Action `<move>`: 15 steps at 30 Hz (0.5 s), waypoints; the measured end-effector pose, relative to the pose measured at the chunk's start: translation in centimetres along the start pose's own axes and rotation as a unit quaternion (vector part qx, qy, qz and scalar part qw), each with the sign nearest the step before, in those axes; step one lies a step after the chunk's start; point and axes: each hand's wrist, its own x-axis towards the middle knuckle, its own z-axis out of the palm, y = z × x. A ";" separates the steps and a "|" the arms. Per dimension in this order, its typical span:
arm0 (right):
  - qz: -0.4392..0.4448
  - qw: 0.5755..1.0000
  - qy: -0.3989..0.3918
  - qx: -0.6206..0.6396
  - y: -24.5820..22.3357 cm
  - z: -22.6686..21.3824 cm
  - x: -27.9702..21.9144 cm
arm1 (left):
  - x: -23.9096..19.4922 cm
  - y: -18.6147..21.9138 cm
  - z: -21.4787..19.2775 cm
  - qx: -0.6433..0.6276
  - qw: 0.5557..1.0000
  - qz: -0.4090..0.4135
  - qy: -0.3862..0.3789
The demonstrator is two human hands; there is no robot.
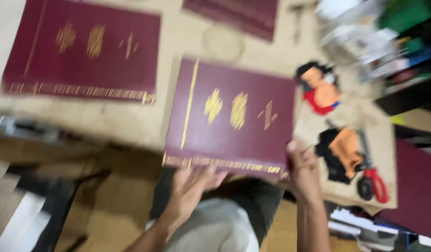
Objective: Cleaning and refining gold-stamped lettering on book covers using a pick tool and cloth.
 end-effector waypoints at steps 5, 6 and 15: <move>0.107 0.992 -0.047 -0.044 -0.8 -1.6 -0.1 | 1.6 -4.2 -4.0 0.007 0.989 -0.127 0.081; 0.174 0.983 -0.045 -0.042 0.2 -2.4 0.5 | 2.2 -5.1 -4.7 0.005 0.987 -0.141 0.079; -0.005 0.976 -0.003 -0.216 -8.2 -4.1 6.1 | 15.9 -22.9 -20.6 -0.267 0.771 -0.244 -0.524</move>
